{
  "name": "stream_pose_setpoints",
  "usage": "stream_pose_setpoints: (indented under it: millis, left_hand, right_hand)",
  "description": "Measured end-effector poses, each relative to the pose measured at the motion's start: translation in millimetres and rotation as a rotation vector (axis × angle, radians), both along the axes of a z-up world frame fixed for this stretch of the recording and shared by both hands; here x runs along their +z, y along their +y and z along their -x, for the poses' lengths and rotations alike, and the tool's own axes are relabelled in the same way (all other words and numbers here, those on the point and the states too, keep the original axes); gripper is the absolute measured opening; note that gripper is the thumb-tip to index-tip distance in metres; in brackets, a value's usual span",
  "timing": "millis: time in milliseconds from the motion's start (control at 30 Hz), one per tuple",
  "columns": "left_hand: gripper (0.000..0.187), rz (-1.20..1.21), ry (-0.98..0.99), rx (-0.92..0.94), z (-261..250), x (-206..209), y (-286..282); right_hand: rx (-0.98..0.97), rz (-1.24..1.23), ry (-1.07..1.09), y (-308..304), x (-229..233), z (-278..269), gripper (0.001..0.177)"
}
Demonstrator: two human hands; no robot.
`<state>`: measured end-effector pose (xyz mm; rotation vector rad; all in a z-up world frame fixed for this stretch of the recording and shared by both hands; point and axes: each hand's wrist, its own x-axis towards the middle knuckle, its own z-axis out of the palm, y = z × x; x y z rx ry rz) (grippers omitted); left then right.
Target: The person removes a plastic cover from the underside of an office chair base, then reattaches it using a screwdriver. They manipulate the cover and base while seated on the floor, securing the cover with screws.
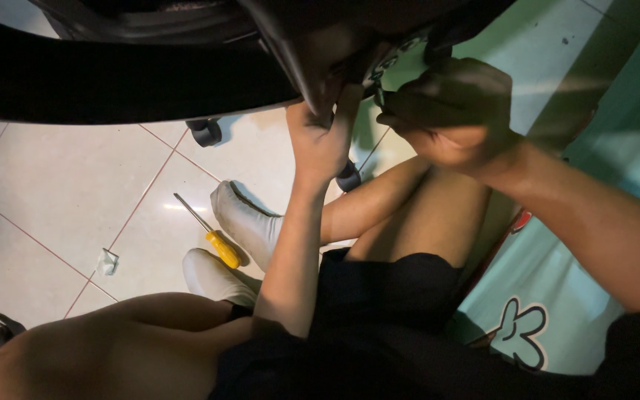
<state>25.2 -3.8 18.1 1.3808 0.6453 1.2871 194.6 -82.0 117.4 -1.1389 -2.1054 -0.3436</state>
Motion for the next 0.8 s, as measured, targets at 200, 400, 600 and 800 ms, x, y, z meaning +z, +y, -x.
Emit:
stream_pose_setpoints:
  millis: [200,400,600,800]
  left_hand:
    - [0.010,-0.034,0.005,-0.031,2.6,1.4,1.4]
    - [0.022,0.025,-0.094,-0.121,2.1,2.3,-2.2]
    - [0.018,0.055,-0.020,-0.089,1.4,1.2,-2.4]
    - [0.019,0.050,-0.072,-0.093,1.1,1.9,-4.0]
  right_hand:
    - [0.023,0.009,0.002,-0.2,2.7,-0.3,0.018]
    - [0.022,0.053,0.040,-2.6,-5.7,-2.2,0.015]
    - [0.037,0.070,0.057,-3.0,-6.5,-1.9,0.016]
    - [0.024,0.068,0.066,-2.7,-5.3,0.1,0.015]
